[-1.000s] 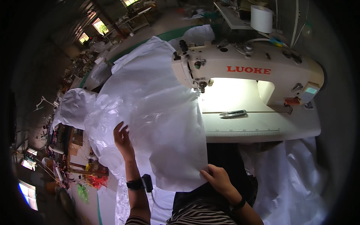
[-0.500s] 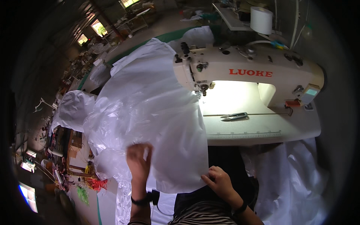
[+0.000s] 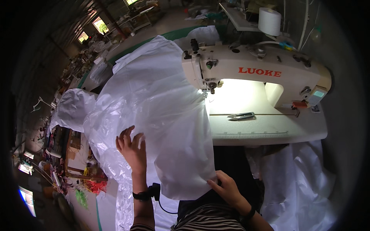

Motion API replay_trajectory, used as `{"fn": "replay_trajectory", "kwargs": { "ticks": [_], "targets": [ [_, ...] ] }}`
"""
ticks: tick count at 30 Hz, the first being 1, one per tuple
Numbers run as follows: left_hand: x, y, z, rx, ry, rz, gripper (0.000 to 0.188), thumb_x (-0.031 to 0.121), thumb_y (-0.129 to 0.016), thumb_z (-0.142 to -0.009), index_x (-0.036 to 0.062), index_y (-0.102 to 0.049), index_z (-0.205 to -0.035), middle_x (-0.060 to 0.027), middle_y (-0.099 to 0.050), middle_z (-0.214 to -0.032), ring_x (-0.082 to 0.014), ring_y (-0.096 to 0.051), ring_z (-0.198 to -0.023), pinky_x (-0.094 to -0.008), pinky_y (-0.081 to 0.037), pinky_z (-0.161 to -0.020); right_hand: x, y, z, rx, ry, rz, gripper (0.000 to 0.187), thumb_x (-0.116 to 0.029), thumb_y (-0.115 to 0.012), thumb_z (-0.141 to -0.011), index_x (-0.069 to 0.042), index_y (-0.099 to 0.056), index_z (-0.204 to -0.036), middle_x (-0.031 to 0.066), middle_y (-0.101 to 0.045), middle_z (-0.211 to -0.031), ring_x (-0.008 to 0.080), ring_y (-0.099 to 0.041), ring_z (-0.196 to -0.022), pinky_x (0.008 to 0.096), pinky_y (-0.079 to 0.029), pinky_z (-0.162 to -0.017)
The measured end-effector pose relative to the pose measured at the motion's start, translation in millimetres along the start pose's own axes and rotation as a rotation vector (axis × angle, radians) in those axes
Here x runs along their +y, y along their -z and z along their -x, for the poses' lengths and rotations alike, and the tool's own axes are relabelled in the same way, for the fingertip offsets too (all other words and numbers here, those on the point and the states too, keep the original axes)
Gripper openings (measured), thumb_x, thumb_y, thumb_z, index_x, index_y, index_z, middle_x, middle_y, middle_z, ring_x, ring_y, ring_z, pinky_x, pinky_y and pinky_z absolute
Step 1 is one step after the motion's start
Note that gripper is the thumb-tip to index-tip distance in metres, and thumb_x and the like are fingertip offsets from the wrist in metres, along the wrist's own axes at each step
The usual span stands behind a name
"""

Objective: The recorder is sewing large white plastic sheets using an industrial sewing machine.

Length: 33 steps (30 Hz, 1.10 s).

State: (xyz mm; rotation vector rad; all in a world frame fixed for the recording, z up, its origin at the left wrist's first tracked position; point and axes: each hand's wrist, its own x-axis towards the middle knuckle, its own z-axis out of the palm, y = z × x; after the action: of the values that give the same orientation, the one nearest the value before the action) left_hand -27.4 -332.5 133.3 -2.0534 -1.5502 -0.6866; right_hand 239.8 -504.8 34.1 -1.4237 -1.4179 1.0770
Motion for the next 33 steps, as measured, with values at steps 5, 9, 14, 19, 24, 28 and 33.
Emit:
{"fn": "replay_trajectory", "kwargs": {
  "ticks": [5,9,14,19,24,28,33],
  "targets": [
    [28.8,38.9,43.2,-0.137,-0.287,0.333,0.018,0.008,-0.075,-0.079,0.0107,-0.065,-0.093,-0.0048,-0.068,-0.111,-0.0263,-0.065,-0.099,-0.0502,-0.047,-0.097,3.4,5.9,6.8,-0.043,-0.088,-0.012,0.026,-0.023,-0.067,-0.096,0.003,-0.066,-0.096,0.0119,-0.066,-0.090,0.0229,-0.064,-0.079,0.0325,-0.050,-0.072],
    [72.8,43.2,91.6,-0.522,-0.546,0.798,0.015,0.014,-0.068,-0.081,0.0105,-0.064,-0.096,-0.0047,-0.069,-0.109,-0.0211,-0.068,-0.092,-0.0382,-0.052,-0.085,3.5,17.1,13.7,-0.082,-0.287,-0.195,0.034,-0.025,-0.065,-0.098,0.002,-0.062,-0.117,0.0153,-0.068,-0.094,0.0203,-0.066,-0.083,0.0324,-0.052,-0.077],
    [112.5,29.7,112.1,-0.528,-0.621,0.820,0.018,0.015,-0.065,-0.080,0.0102,-0.064,-0.097,-0.0062,-0.068,-0.109,-0.0210,-0.068,-0.090,-0.0345,-0.052,-0.085,-4.3,9.4,-14.0,0.125,-0.098,-0.207,0.056,-0.024,-0.064,-0.100,0.003,-0.044,-0.145,0.0151,-0.070,-0.106,0.0137,-0.065,-0.096,0.0291,-0.052,-0.085],
    [96.7,26.2,131.8,-1.003,-0.702,1.024,0.017,0.014,-0.063,-0.087,0.0071,-0.066,-0.102,-0.0096,-0.067,-0.102,-0.0252,-0.068,-0.089,-0.0363,-0.054,-0.078,-12.0,-7.0,-38.7,0.233,-0.060,-0.076,0.050,-0.019,-0.061,-0.101,0.005,-0.047,-0.143,0.0178,-0.071,-0.104,0.0153,-0.067,-0.092,0.0286,-0.053,-0.083],
    [-6.4,-27.0,200.4,-1.848,0.414,1.380,0.032,0.017,-0.062,-0.098,0.0090,-0.061,-0.130,-0.0025,-0.067,-0.105,-0.0257,-0.067,-0.097,-0.0381,-0.056,-0.085,-15.7,-3.3,-28.9,0.237,-0.100,0.204,0.046,-0.011,-0.058,-0.099,0.004,-0.048,-0.142,0.0191,-0.067,-0.076,0.0243,-0.070,-0.066,0.0330,-0.054,-0.062],
    [-54.8,-98.6,276.9,-0.791,0.979,1.837,0.042,0.025,-0.058,-0.100,0.0069,-0.054,-0.138,-0.0058,-0.061,-0.127,-0.0231,-0.059,-0.114,-0.0395,-0.047,-0.103,-20.6,-8.4,-23.7,0.217,0.137,0.522,0.048,-0.008,-0.057,-0.096,0.005,-0.047,-0.142,0.0149,-0.065,-0.067,0.0291,-0.066,-0.054,0.0391,-0.053,-0.050],
    [-152.7,-136.6,266.7,0.059,0.742,2.166,0.050,0.033,-0.055,-0.101,0.0078,-0.049,-0.144,-0.0106,-0.055,-0.140,-0.0262,-0.053,-0.127,-0.0426,-0.039,-0.114,-23.4,-22.1,-32.1,0.095,0.072,0.595,0.052,-0.006,-0.058,-0.093,0.006,-0.045,-0.141,0.0171,-0.064,-0.067,0.0320,-0.067,-0.057,0.0415,-0.054,-0.052]
  ]
}}
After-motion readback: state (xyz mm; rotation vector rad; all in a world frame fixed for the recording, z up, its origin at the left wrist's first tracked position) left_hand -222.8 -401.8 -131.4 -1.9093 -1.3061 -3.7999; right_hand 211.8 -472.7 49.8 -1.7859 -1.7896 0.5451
